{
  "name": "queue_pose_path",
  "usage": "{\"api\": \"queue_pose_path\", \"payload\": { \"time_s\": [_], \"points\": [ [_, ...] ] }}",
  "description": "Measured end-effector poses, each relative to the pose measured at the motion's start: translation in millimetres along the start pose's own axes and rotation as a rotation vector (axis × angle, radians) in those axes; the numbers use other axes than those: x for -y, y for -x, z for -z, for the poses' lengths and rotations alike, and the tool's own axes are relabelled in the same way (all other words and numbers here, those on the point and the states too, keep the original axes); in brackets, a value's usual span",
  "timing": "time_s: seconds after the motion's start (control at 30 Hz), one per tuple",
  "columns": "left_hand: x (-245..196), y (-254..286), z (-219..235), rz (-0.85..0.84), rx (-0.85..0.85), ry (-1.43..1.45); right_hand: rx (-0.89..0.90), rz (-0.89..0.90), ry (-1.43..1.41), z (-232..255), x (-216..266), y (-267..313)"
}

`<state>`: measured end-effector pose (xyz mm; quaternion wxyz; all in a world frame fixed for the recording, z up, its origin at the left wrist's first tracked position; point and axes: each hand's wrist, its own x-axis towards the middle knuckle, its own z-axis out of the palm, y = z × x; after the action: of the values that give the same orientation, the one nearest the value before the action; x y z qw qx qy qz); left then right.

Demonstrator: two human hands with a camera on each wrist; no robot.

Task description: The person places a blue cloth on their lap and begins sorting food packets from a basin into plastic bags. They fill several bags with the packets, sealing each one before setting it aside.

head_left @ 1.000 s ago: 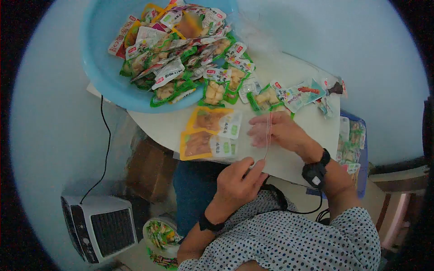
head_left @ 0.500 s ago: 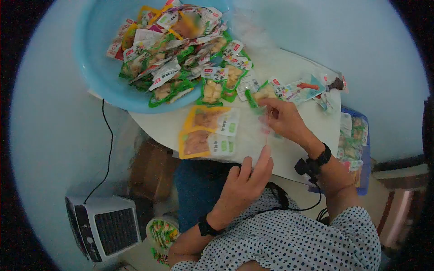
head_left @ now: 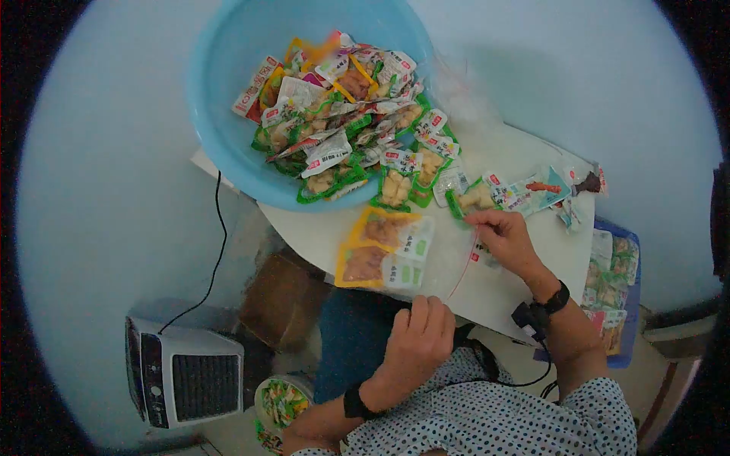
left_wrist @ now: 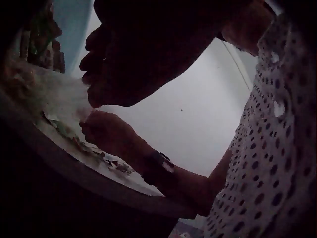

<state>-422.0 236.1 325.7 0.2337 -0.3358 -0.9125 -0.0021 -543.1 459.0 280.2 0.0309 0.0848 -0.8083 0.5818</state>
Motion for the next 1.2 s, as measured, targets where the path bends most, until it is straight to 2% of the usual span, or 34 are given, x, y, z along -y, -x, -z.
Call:
{"api": "queue_pose_path", "payload": {
  "time_s": [0.23, 0.33, 0.43, 0.53, 0.63, 0.73, 0.83, 0.93, 1.03, 1.13, 1.2],
  "points": [
    [18.3, 3.7, 7.5, -0.009, -0.08, 0.01, 0.169, 0.164, 0.106, 13.3, 13.4, 4.3],
    [27.4, 2.6, 21.3, 0.012, -0.065, -0.012, 0.156, 0.296, 0.334, 14.2, 19.0, 2.2],
    [42.7, 5.1, 35.9, -0.017, -0.053, -0.041, 0.096, 0.445, 0.383, 14.9, 39.2, -6.2],
    [61.3, 5.0, 58.9, -0.019, -0.07, -0.068, 0.112, 0.562, 0.278, 14.5, 69.0, -23.5],
    [82.4, 7.0, 79.8, 0.03, -0.226, -0.114, 0.077, 0.638, 0.111, 11.5, 103.7, -34.3],
    [90.7, 3.2, 97.6, 0.162, -0.32, 0.017, 0.104, 0.623, -0.107, 1.6, 125.0, -38.0],
    [93.7, 5.7, 106.9, 0.264, -0.394, 0.099, 0.133, 0.51, -0.353, -15.5, 130.5, -36.9],
    [93.3, 11.1, 110.2, 0.4, -0.431, 0.234, 0.14, 0.388, -0.448, -20.5, 127.5, -35.1],
    [93.1, 8.9, 113.6, 0.427, -0.481, 0.343, 0.096, 0.411, -0.525, -24.7, 126.2, -32.1],
    [93.4, 6.1, 109.6, 0.451, -0.54, 0.391, 0.039, 0.325, -0.502, -19.7, 131.2, -24.9],
    [87.2, 2.9, 107.3, 0.556, -0.57, 0.441, 0.025, 0.347, -0.528, -20.3, 131.2, -24.5]
  ]
}}
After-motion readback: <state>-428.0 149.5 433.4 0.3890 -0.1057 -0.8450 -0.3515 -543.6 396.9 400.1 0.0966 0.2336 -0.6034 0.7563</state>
